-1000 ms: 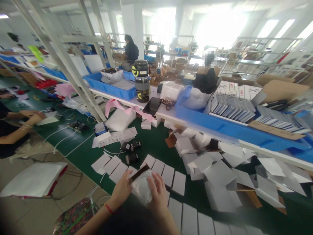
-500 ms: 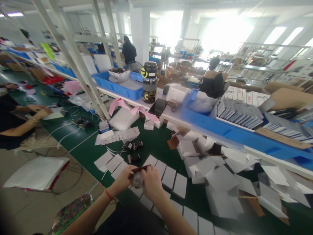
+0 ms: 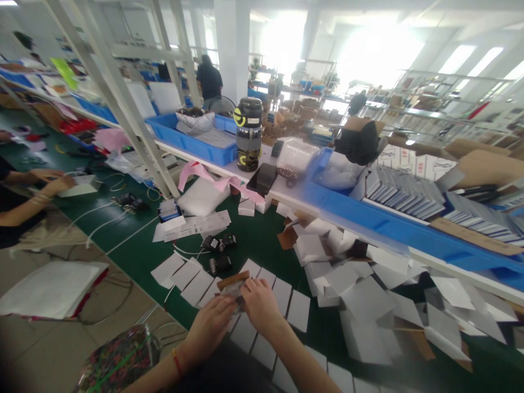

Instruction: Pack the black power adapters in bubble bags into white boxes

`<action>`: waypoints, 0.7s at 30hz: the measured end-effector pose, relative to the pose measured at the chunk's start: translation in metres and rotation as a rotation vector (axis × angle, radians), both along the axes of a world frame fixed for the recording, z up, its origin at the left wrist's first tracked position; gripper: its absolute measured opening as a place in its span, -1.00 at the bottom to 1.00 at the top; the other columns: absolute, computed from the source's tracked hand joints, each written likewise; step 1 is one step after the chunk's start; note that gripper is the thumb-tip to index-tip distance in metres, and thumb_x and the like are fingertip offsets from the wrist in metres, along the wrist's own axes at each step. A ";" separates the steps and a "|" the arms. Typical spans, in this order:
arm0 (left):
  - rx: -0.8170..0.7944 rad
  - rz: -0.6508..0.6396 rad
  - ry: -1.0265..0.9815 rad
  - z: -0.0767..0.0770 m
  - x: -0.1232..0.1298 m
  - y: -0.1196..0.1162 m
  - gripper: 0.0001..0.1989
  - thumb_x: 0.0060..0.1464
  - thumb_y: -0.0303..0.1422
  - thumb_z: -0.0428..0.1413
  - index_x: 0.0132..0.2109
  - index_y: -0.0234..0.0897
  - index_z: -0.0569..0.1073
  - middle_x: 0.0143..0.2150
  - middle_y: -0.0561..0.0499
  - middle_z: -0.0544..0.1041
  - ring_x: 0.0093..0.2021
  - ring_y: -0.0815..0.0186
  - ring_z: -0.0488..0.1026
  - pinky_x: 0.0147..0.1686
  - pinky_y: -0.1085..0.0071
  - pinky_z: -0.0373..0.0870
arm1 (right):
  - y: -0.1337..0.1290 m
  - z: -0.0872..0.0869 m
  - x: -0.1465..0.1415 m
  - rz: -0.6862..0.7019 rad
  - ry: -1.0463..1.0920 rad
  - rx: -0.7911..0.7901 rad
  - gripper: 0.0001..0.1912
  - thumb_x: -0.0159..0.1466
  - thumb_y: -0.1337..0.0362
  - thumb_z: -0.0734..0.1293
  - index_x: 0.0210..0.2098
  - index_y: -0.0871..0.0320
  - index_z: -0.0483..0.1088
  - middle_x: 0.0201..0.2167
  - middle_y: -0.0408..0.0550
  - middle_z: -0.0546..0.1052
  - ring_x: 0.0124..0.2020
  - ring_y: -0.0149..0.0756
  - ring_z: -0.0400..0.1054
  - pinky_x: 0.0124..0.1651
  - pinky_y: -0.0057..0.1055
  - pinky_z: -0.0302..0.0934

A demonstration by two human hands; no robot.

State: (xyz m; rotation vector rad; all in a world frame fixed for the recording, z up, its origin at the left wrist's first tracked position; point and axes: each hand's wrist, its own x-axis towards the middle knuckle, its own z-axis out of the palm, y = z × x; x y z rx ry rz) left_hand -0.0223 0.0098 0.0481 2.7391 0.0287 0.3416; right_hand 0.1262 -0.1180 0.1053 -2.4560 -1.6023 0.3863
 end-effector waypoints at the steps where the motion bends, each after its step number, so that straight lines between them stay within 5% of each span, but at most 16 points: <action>1: 0.015 0.016 0.020 -0.001 0.003 -0.001 -0.60 0.18 -0.59 -0.01 0.10 -0.23 0.49 0.02 -0.15 0.60 0.04 0.07 0.52 0.06 0.08 0.48 | 0.001 -0.002 0.002 0.012 0.002 0.020 -0.88 0.31 0.28 0.33 -0.18 0.13 0.47 -0.09 0.01 0.56 -0.04 -0.09 0.40 0.08 -0.15 0.17; 9: 0.080 0.042 0.170 0.007 0.014 -0.002 -0.72 0.20 -0.56 0.00 -0.03 -0.26 0.51 -0.08 -0.13 0.58 -0.07 0.08 0.49 -0.08 0.14 0.43 | 0.010 -0.006 0.006 0.004 0.022 0.106 -0.87 0.31 0.33 0.30 -0.34 0.13 0.48 -0.22 -0.04 0.59 -0.13 -0.20 0.43 0.20 -0.16 0.11; 12: 0.059 0.062 0.207 0.013 0.017 0.000 -0.76 0.16 -0.50 0.08 -0.04 -0.25 0.49 -0.01 -0.14 0.56 -0.02 0.04 0.47 -0.04 0.09 0.43 | -0.005 -0.011 0.011 -0.148 0.105 0.253 -0.85 0.32 0.35 0.25 -0.22 0.12 0.47 -0.16 -0.03 0.58 -0.06 -0.20 0.43 0.22 -0.16 0.14; 15: 0.060 0.017 0.191 0.014 0.027 0.001 -0.53 0.11 -0.49 0.14 0.18 -0.21 0.39 0.24 -0.16 0.44 0.17 -0.05 0.38 0.10 0.00 0.37 | -0.025 -0.037 0.020 -0.320 0.373 0.405 -0.47 0.19 0.45 0.26 0.16 0.11 0.32 0.12 0.09 0.49 0.14 -0.14 0.38 0.22 -0.12 0.23; 17: 0.063 -0.095 0.180 0.007 0.037 0.000 -0.39 0.09 -0.49 0.17 0.29 -0.18 0.30 0.35 -0.15 0.36 0.30 -0.09 0.26 0.19 -0.05 0.29 | -0.033 -0.065 0.026 -0.228 0.588 0.380 -0.07 0.01 0.51 0.28 0.37 0.08 0.06 0.30 0.14 0.35 0.26 -0.10 0.31 0.27 -0.07 0.24; 19: 0.065 -0.192 0.187 -0.004 0.049 -0.002 -0.44 0.13 -0.46 0.17 0.27 -0.17 0.34 0.33 -0.14 0.39 0.34 -0.07 0.25 0.24 -0.04 0.25 | -0.032 -0.094 0.027 -0.130 0.656 0.347 0.08 -0.11 0.49 0.32 0.40 0.06 0.02 0.38 0.16 0.26 0.40 0.05 0.12 0.37 0.10 0.10; 21: 0.072 -0.186 0.173 -0.017 0.061 0.000 -0.65 0.22 -0.42 0.14 0.14 -0.14 0.47 0.21 -0.12 0.51 0.26 0.01 0.36 0.22 0.01 0.28 | -0.021 -0.114 0.023 -0.180 0.713 0.418 0.05 -0.20 0.40 0.45 0.32 0.07 0.20 0.31 0.21 0.35 0.35 0.24 0.19 0.36 0.23 0.09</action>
